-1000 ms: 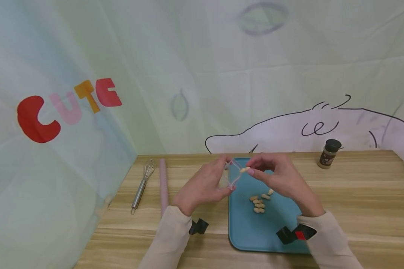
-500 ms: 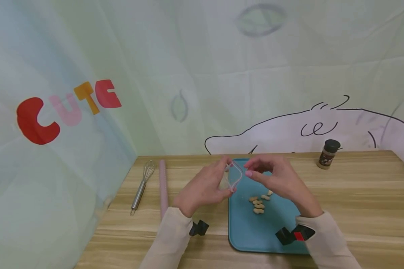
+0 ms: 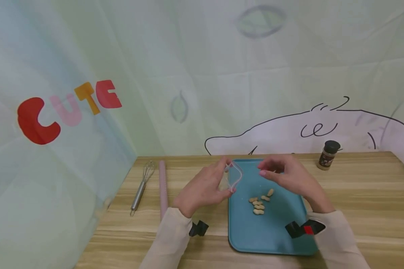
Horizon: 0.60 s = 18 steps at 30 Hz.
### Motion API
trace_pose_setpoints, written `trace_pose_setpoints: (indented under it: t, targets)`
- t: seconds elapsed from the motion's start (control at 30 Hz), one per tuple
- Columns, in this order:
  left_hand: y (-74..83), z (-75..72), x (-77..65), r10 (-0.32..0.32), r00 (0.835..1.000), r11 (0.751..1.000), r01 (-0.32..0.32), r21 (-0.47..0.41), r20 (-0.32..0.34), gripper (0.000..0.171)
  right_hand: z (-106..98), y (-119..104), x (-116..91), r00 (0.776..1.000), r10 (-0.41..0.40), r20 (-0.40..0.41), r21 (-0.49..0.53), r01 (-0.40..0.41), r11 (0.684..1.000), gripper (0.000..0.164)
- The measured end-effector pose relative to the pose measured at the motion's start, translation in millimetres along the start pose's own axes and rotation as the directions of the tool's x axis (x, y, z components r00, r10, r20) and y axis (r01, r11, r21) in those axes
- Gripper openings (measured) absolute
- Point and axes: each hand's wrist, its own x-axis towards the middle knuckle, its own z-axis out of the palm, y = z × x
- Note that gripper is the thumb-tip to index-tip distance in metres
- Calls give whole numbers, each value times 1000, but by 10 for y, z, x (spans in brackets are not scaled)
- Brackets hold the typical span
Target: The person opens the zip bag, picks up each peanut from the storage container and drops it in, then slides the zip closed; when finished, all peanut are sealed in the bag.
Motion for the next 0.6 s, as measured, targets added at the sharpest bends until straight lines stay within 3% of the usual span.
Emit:
trace_pose_setpoints:
  t: [0.37, 0.6]
  targets:
    - [6, 1, -12, 28, 999, 1000, -28, 13, -18, 68, -1, 298, -1, 986, 46, 161, -73, -35, 997, 15]
    - [-2, 8, -4, 23, 1000, 1000, -23, 17, -16, 68, 20, 435, -10, 961, 130, 246, -120, -103, 987, 21]
